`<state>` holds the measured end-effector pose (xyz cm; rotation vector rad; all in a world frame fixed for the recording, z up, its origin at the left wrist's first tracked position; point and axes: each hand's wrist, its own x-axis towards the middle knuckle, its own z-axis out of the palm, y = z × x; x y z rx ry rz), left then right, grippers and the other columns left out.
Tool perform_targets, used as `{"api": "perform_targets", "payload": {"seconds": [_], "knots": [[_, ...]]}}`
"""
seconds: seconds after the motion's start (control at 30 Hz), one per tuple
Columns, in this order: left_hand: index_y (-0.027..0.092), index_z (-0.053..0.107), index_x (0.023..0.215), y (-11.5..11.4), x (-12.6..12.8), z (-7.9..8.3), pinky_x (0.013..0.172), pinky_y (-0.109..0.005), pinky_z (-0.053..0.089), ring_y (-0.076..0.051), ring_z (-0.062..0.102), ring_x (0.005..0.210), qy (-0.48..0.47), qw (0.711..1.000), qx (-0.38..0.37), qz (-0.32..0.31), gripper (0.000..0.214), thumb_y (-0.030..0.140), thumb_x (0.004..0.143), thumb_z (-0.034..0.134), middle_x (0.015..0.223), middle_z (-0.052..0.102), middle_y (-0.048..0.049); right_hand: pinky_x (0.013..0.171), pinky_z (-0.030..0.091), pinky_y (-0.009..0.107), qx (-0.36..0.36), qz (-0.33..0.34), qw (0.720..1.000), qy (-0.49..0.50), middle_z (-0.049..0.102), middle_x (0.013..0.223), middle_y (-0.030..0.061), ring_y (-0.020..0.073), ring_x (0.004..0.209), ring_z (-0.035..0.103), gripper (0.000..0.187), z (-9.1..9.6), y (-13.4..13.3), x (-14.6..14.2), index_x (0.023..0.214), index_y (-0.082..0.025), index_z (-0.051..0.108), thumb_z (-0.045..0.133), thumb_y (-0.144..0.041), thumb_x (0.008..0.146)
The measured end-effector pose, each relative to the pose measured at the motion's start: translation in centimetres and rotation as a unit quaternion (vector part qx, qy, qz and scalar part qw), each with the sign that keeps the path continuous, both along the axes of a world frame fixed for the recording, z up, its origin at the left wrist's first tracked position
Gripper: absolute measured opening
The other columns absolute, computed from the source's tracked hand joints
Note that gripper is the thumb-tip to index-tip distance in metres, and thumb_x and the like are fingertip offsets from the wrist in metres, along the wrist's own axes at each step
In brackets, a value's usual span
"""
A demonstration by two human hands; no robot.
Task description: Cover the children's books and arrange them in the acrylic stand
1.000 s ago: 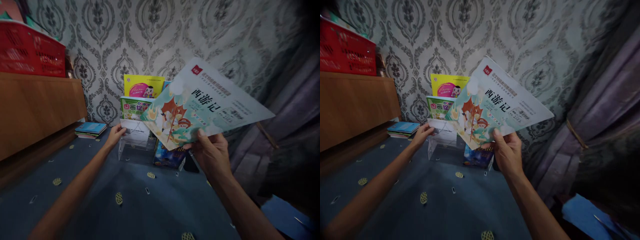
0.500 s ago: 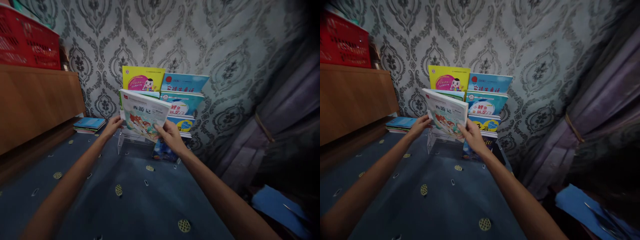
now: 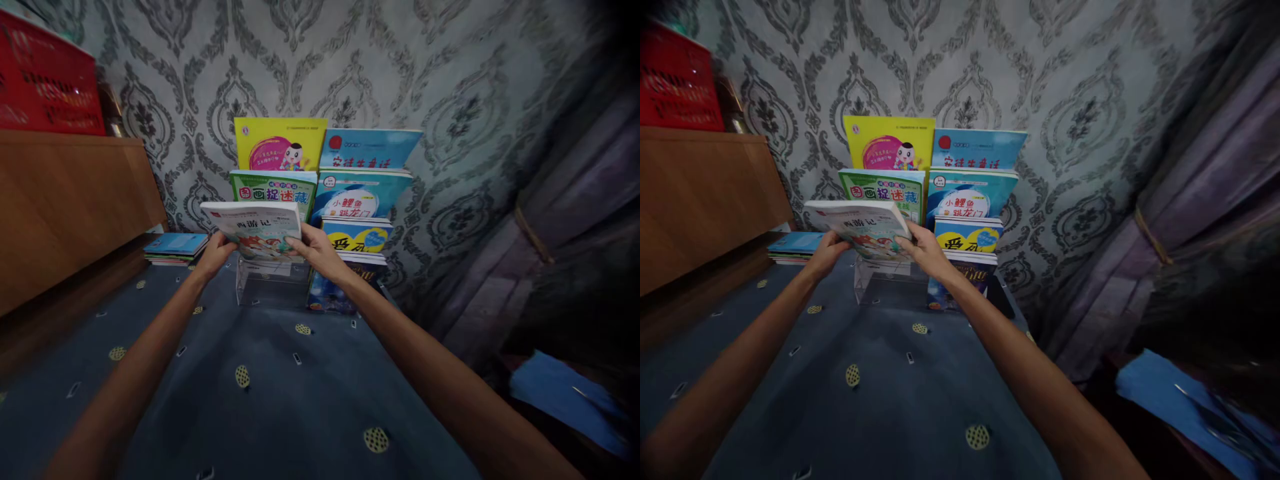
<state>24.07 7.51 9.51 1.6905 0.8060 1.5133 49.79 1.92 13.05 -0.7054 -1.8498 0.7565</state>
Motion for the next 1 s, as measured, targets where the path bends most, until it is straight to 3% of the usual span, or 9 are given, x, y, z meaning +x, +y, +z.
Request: {"api": "perform_targets", "payload": {"seconds": [0.27,0.4,0.5,0.6,0.7,0.8,1.0], "knots": [[0.016,0.073,0.092,0.7,-0.2,-0.9,0.106,-0.045,0.047,-0.029,0.068,0.103,0.007,1.0,-0.005,0.018,0.034,0.026,0.061,0.062,0.098,0.078,-0.0046,0.073,0.065,0.04,-0.018,-0.022,1.0,0.0,0.07,0.117,0.0075,0.0257,0.099,0.067,0.039,-1.4,1.3,0.0,0.119,-0.022,0.066,0.063,-0.046,0.089],[0.015,0.072,0.102,1.2,0.0,-0.9,0.104,-0.047,0.049,-0.03,0.068,0.106,0.008,1.0,-0.005,0.021,0.041,0.028,0.064,0.063,0.107,0.077,-0.007,0.073,0.064,0.039,-0.03,-0.082,0.995,-0.048,0.069,0.112,0.0079,0.0237,0.093,0.068,0.026,-1.0,1.2,-0.3,0.112,-0.02,0.065,0.058,-0.033,0.091],[0.015,0.07,0.108,1.5,0.2,-0.7,0.104,-0.048,0.049,-0.031,0.065,0.112,0.034,0.999,0.015,0.031,0.044,0.029,0.067,0.062,0.114,0.076,-0.0088,0.08,0.06,0.04,-0.013,-0.176,0.974,-0.138,0.072,0.106,0.0103,0.0251,0.093,0.069,0.021,-0.3,0.7,-0.5,0.109,-0.017,0.065,0.053,-0.024,0.092],[0.015,0.068,0.114,1.7,0.5,-0.3,0.106,-0.048,0.048,-0.03,0.064,0.115,0.067,0.996,0.052,0.04,0.046,0.026,0.071,0.058,0.117,0.074,-0.0091,0.091,0.054,0.043,0.038,-0.264,0.927,-0.262,0.072,0.106,0.0155,0.0298,0.102,0.067,0.016,0.7,-0.3,-0.3,0.103,-0.015,0.065,0.055,-0.022,0.093],[0.015,0.067,0.12,1.5,0.8,0.0,0.109,-0.046,0.046,-0.029,0.062,0.117,0.102,0.988,0.099,0.051,0.047,0.023,0.076,0.053,0.121,0.073,-0.009,0.092,0.051,0.043,0.061,-0.32,0.89,-0.321,0.071,0.108,0.0191,0.0327,0.104,0.067,0.018,1.5,-1.2,0.0,0.107,-0.014,0.063,0.055,-0.023,0.093],[0.015,0.067,0.121,1.2,1.0,0.3,0.11,-0.045,0.045,-0.029,0.062,0.118,0.128,0.982,0.11,0.084,0.041,0.029,0.085,0.052,0.12,0.072,-0.0099,0.087,0.052,0.043,0.056,-0.347,0.878,-0.326,0.073,0.101,0.018,0.0345,0.099,0.068,0.023,2.1,-1.4,0.4,0.113,-0.013,0.06,0.055,-0.023,0.093],[0.016,0.067,0.107,1.3,1.1,1.4,0.103,-0.04,0.047,-0.027,0.064,0.11,0.128,0.976,0.126,0.121,0.048,0.057,0.099,0.045,0.106,0.073,-0.0105,0.084,0.053,0.042,0.047,-0.333,0.883,-0.326,0.074,0.098,0.0139,0.0327,0.096,0.068,0.015,2.7,-0.9,0.8,0.104,-0.017,0.064,0.056,-0.021,0.092]]}}
